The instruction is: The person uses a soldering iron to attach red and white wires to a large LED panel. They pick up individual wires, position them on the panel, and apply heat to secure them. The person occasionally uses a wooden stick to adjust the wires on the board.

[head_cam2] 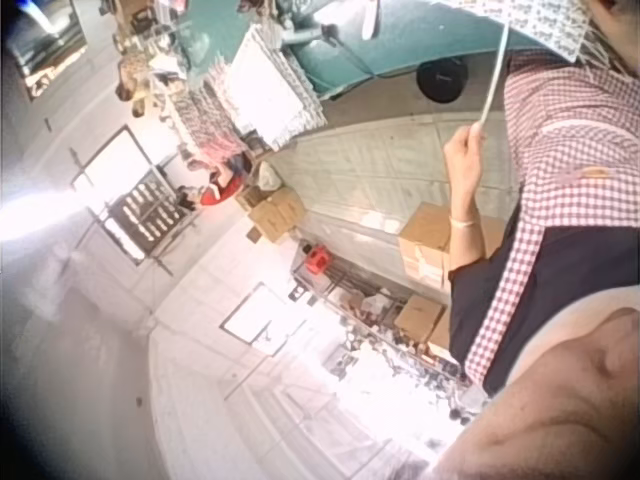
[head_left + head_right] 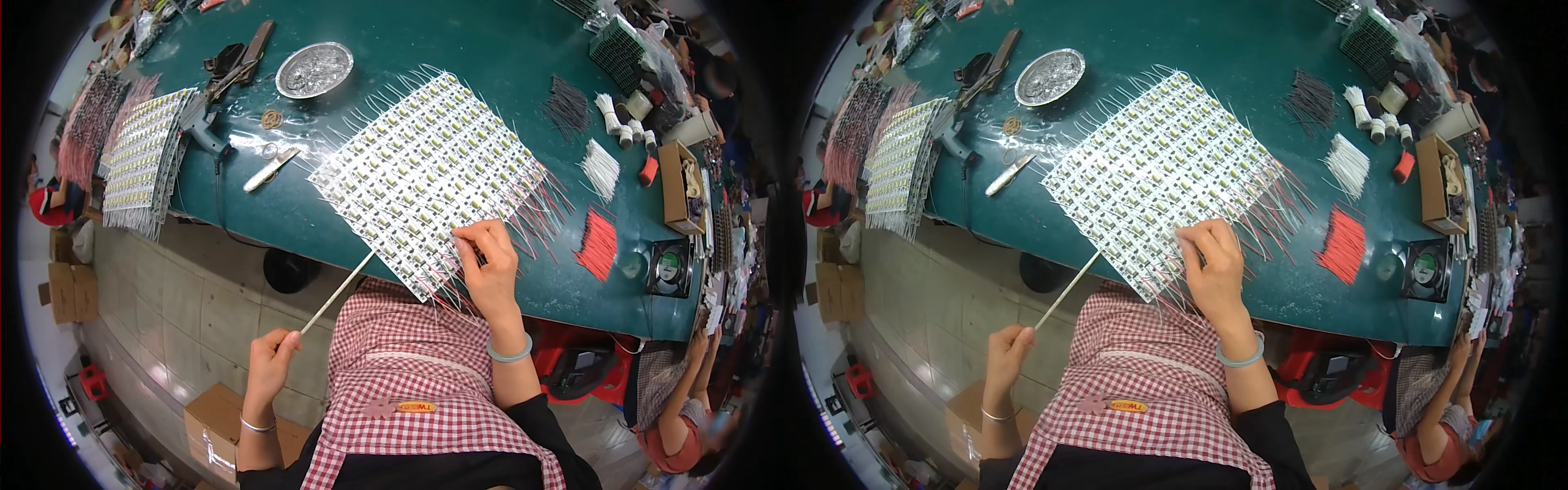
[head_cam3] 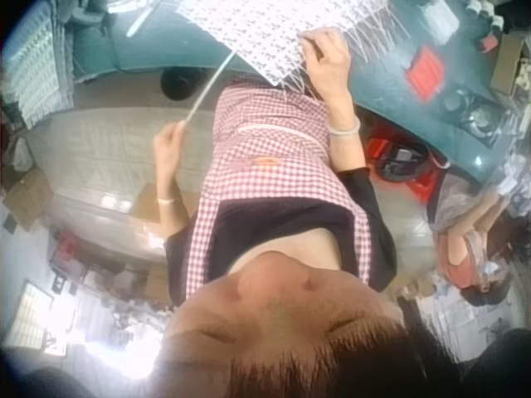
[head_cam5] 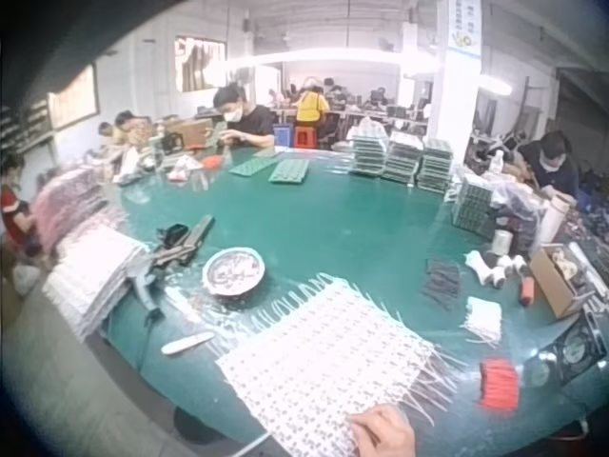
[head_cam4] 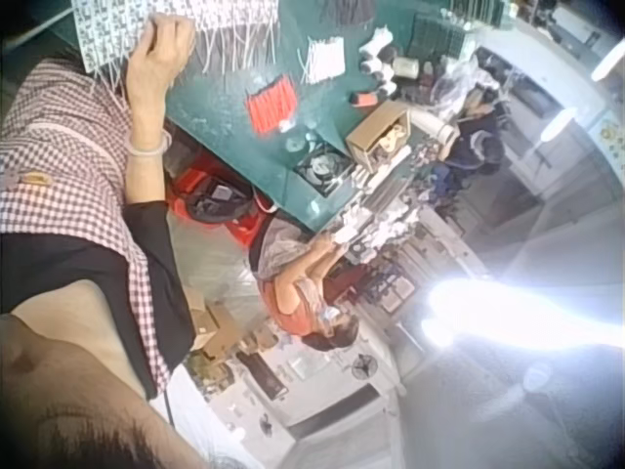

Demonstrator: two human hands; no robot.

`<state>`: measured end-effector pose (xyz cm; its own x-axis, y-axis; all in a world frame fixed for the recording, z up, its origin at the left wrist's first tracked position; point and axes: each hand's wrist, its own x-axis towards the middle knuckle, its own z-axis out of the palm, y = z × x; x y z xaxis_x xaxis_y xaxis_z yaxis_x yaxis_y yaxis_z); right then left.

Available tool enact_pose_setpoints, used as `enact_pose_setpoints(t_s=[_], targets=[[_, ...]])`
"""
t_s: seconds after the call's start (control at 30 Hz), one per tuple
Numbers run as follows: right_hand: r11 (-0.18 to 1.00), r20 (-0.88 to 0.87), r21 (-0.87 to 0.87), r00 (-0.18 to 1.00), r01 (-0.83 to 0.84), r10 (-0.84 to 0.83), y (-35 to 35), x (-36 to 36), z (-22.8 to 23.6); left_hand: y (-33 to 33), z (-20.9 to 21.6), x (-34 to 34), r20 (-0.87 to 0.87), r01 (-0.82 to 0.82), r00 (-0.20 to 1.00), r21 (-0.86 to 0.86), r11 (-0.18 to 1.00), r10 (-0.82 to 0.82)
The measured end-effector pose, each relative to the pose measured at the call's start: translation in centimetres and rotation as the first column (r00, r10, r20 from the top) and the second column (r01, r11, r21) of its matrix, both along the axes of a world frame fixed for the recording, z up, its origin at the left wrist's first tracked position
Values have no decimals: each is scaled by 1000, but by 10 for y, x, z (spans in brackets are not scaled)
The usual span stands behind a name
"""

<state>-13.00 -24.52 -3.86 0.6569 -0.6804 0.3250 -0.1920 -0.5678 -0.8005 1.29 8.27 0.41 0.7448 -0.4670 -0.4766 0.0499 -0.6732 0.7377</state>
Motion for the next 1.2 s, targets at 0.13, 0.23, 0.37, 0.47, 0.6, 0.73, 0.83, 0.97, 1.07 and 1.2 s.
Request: enact_pose_setpoints(t_s=[0.13,0.23,0.37,0.47,0.6,0.73,0.83,0.97,1.07,1.2], targets=[[1000,-9,9,1000,0,0,0,-1,0,-4,-2,1,-74,13,997,-27,1000,-15],[1000,-14,9,1000,4,-4,0,-1,-1,-14,6,-3,9,25,1000,26,999,-26],[1000,-12,14,1000,5,-5,0,-1,-2,-30,6,-4,126,115,986,-42,992,-109],[1000,-3,9,1000,-3,3,-1,0,-2,-42,6,-3,127,121,985,-51,991,-114],[1000,-7,2,1000,-6,6,-1,-1,-1,-60,-4,-2,172,163,975,-103,981,-144],[999,-6,-45,1000,-12,12,-2,0,1,-86,-6,-2,223,183,964,-147,972,-148],[999,-11,-32,1000,-16,16,-2,-1,1,-100,-10,-2,246,180,960,-176,968,-134],[999,0,-31,1000,-26,26,-3,-2,0,-117,-14,-1,311,214,940,-232,949,-136],[999,6,-36,1000,-28,28,-3,-1,0,-127,-12,1,306,227,940,-219,949,-154],[999,14,-32,999,-32,33,-3,-1,-1,-139,-12,0,336,244,928,-214,946,-163]])
